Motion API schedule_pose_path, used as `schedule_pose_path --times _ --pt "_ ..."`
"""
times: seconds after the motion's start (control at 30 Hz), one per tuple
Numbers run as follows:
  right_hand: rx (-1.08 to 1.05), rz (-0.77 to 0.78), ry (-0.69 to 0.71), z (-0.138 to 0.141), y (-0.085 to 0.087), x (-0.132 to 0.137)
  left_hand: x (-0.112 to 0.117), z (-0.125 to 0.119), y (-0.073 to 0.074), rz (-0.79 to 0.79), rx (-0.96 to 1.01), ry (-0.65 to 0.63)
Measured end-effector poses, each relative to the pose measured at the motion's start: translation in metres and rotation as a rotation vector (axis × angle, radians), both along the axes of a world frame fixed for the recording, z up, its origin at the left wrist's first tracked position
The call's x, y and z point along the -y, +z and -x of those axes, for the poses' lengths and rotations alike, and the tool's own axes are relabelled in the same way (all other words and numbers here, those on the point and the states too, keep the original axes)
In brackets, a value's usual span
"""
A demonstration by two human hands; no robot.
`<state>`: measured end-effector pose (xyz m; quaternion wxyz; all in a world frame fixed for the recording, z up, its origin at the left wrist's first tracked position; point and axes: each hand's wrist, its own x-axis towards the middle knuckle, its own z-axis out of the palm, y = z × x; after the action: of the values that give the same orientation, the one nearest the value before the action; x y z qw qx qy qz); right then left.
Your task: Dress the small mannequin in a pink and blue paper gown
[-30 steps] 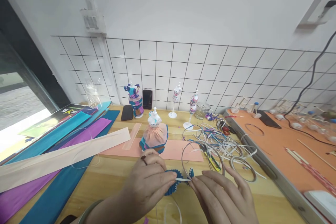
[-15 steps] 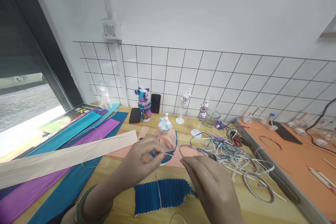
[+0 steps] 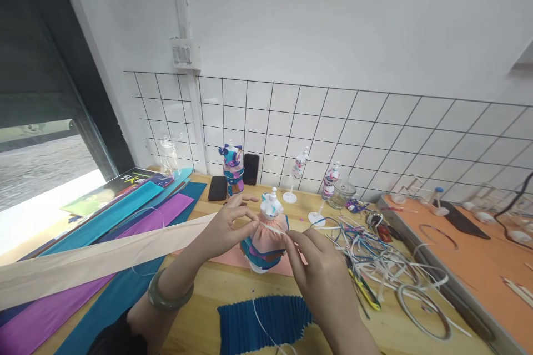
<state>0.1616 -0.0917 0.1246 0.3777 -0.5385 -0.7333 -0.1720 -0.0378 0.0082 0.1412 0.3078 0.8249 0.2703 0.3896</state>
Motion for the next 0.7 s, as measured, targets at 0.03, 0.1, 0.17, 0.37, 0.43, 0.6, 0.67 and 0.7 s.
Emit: schedule_pose_path --times 0.03,0.1,0.17,0.37,0.43,0.6,0.67,0.7 --pt "0.002 -0.007 -0.008 0.0 -0.002 -0.001 -0.003 0.0 -0.001 0.009 -0.001 -0.018" --pt "0.013 -0.033 -0.028 0.0 -0.005 -0.004 -0.007 0.0 -0.004 0.03 0.002 -0.054" --pt "0.016 -0.038 -0.037 0.001 -0.007 -0.007 -0.011 0.0 -0.008 0.067 0.018 -0.077" --pt "-0.028 -0.033 -0.045 0.004 -0.011 -0.013 -0.018 -0.003 -0.019 0.189 0.084 -0.124" --pt "-0.034 -0.035 -0.038 0.005 -0.011 -0.016 -0.019 -0.003 -0.019 0.218 0.11 -0.139" --pt "-0.019 -0.052 -0.051 0.004 -0.01 -0.019 -0.017 -0.007 -0.017 0.257 0.195 -0.195" --pt "-0.014 -0.056 -0.062 0.004 -0.009 -0.019 -0.017 -0.009 -0.019 0.259 0.209 -0.205" --pt "-0.016 -0.059 -0.064 0.003 -0.009 -0.019 -0.017 -0.01 -0.02 0.257 0.207 -0.202"
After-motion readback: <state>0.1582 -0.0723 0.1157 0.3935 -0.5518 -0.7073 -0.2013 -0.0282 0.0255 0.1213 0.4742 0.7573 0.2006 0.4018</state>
